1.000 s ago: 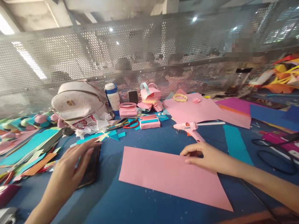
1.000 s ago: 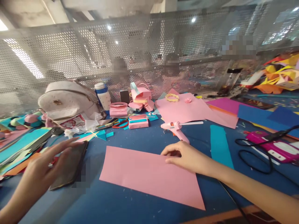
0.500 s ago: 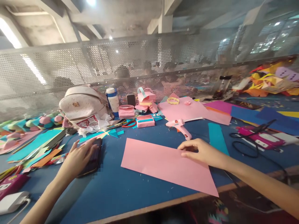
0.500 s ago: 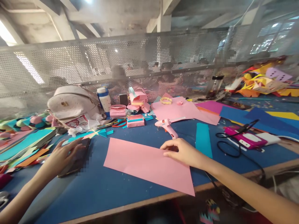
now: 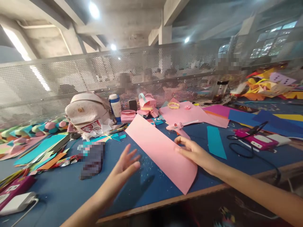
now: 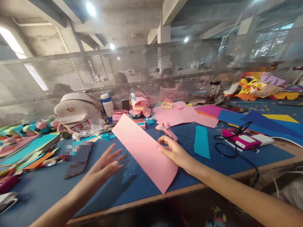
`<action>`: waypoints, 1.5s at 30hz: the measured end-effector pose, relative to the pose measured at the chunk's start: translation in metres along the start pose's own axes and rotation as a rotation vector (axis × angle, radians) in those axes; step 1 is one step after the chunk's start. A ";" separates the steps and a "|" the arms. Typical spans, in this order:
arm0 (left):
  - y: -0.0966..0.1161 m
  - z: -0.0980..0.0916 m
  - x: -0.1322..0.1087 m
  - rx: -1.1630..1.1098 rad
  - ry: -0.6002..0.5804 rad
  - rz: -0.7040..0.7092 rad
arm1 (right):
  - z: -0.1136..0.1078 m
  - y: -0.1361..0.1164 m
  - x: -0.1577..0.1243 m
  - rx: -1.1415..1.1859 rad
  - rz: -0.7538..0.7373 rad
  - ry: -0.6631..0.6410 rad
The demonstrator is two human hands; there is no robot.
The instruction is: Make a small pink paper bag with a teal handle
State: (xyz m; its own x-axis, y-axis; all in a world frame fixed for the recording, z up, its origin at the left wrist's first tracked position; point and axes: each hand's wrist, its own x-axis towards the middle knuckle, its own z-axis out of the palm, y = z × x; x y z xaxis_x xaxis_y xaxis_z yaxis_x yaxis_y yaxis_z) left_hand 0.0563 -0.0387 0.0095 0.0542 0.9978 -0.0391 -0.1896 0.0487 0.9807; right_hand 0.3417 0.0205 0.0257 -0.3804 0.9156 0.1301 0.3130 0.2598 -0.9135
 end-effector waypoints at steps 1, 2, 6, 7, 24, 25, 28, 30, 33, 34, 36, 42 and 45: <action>-0.001 0.015 -0.002 -0.078 -0.059 -0.079 | 0.007 -0.006 0.000 0.021 -0.018 -0.015; 0.001 0.027 -0.003 -0.128 -0.113 -0.121 | 0.015 -0.012 0.001 0.033 -0.045 -0.029; 0.020 0.054 0.007 -0.205 -0.134 -0.123 | 0.039 -0.036 0.006 0.050 -0.164 -0.141; 0.024 0.057 0.011 -0.217 -0.135 -0.108 | 0.043 -0.041 0.008 0.063 -0.195 -0.187; 0.022 0.049 0.022 -0.298 -0.155 -0.096 | 0.070 -0.050 0.038 0.446 0.016 -0.515; 0.023 0.048 0.021 -0.306 -0.168 -0.100 | 0.070 -0.049 0.039 0.457 0.015 -0.532; 0.024 0.047 0.018 -0.323 -0.193 -0.114 | 0.068 -0.048 0.041 0.480 0.018 -0.575; 0.024 0.047 0.017 -0.324 -0.196 -0.113 | 0.066 -0.048 0.041 0.482 0.013 -0.580; 0.024 0.046 0.017 -0.322 -0.210 -0.115 | 0.064 -0.047 0.040 0.482 0.005 -0.581; 0.024 0.046 0.017 -0.321 -0.217 -0.115 | 0.063 -0.046 0.040 0.480 0.006 -0.583; 0.024 0.047 0.017 -0.318 -0.228 -0.115 | 0.061 -0.045 0.039 0.471 0.011 -0.584; 0.024 0.049 0.017 -0.300 -0.226 -0.131 | 0.057 -0.046 0.036 0.417 -0.003 -0.599; 0.024 0.051 0.016 -0.287 -0.225 -0.131 | 0.056 -0.049 0.033 0.397 -0.003 -0.568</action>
State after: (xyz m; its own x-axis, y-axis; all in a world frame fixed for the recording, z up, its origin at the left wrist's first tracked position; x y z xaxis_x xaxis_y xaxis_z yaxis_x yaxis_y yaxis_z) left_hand 0.1028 -0.0242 0.0425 0.3033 0.9490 -0.0859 -0.4320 0.2173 0.8753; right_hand 0.2651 0.0208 0.0535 -0.8111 0.5848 0.0097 0.0105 0.0313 -0.9995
